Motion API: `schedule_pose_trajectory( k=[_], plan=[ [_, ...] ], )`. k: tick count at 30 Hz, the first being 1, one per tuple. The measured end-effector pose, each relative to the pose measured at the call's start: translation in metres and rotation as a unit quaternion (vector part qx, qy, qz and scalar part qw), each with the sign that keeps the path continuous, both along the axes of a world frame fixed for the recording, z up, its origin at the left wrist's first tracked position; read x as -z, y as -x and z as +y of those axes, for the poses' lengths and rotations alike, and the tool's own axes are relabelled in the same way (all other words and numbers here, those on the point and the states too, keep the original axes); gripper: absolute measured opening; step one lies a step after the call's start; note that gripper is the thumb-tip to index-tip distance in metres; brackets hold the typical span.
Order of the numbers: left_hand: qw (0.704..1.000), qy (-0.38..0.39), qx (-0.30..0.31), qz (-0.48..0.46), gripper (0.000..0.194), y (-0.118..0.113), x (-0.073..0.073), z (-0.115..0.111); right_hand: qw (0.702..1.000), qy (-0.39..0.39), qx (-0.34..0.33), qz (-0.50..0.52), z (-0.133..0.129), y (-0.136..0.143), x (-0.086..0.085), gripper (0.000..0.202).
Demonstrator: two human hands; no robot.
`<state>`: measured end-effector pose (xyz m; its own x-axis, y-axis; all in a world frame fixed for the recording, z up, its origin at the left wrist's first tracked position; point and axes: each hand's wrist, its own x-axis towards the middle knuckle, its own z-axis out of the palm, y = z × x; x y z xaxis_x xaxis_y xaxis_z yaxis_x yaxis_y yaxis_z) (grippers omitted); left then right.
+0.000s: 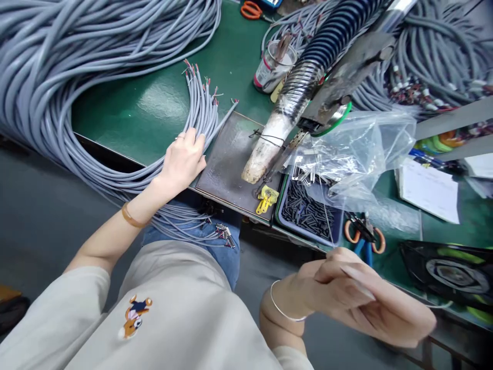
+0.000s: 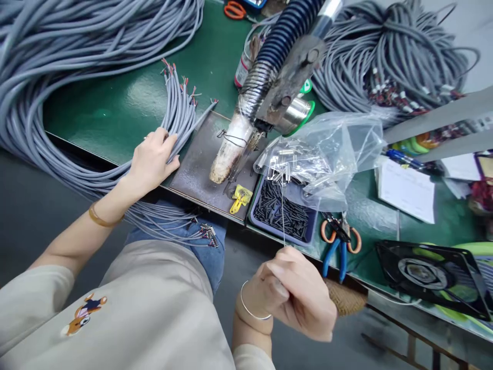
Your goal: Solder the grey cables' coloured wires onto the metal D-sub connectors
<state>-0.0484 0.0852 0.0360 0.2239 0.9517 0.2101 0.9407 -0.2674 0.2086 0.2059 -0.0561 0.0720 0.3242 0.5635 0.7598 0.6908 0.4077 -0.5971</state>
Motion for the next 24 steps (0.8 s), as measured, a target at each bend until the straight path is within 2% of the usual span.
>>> schedule_pose_trajectory(
  k=[2,3,6,9,11,13,14,16,18,20,22,24],
  plan=[
    [0.999,-0.010,0.046,-0.005,0.030,0.009,0.004,-0.012,0.993,-0.118,-0.005,-0.019,0.003,0.001,0.002,0.027],
    [0.997,-0.027,0.068,-0.016,0.030,0.016,0.006,-0.021,0.989,-0.146,-0.009,-0.027,0.006,0.000,0.005,0.023],
    [0.991,-0.088,0.093,-0.048,0.031,0.039,0.012,-0.048,0.990,-0.130,-0.014,-0.045,0.011,-0.007,0.015,0.018],
    [0.976,-0.193,0.057,-0.081,0.030,0.057,0.012,-0.062,0.990,-0.132,0.007,-0.055,0.012,-0.015,0.024,0.020],
    [0.955,-0.273,0.001,-0.118,0.030,0.066,0.008,-0.065,0.988,-0.141,0.021,-0.057,0.013,-0.018,0.028,0.020],
    [0.934,-0.291,-0.069,-0.195,0.030,0.071,0.005,-0.066,0.987,-0.150,0.017,-0.046,0.013,-0.019,0.030,0.015],
    [0.926,-0.266,-0.094,-0.250,0.029,0.072,0.004,-0.065,0.988,-0.151,0.012,-0.037,0.014,-0.020,0.031,0.013],
    [0.909,-0.167,-0.119,-0.364,0.025,0.073,0.005,-0.062,0.990,-0.135,-0.010,-0.036,0.014,-0.022,0.031,0.014],
    [0.876,-0.077,-0.122,-0.461,0.022,0.072,0.008,-0.057,0.993,-0.106,-0.025,-0.052,0.014,-0.024,0.031,0.017],
    [0.834,-0.040,-0.127,-0.535,0.024,0.070,0.007,-0.049,0.994,-0.089,-0.024,-0.063,0.013,-0.026,0.031,0.020],
    [0.803,-0.009,-0.132,-0.581,0.024,0.067,-0.001,-0.041,0.994,-0.093,-0.005,-0.054,0.013,-0.026,0.030,0.021],
    [0.783,0.045,-0.123,-0.608,0.021,0.062,-0.018,-0.035,0.994,-0.104,0.010,-0.037,0.013,-0.025,0.030,0.022]
  ],
)
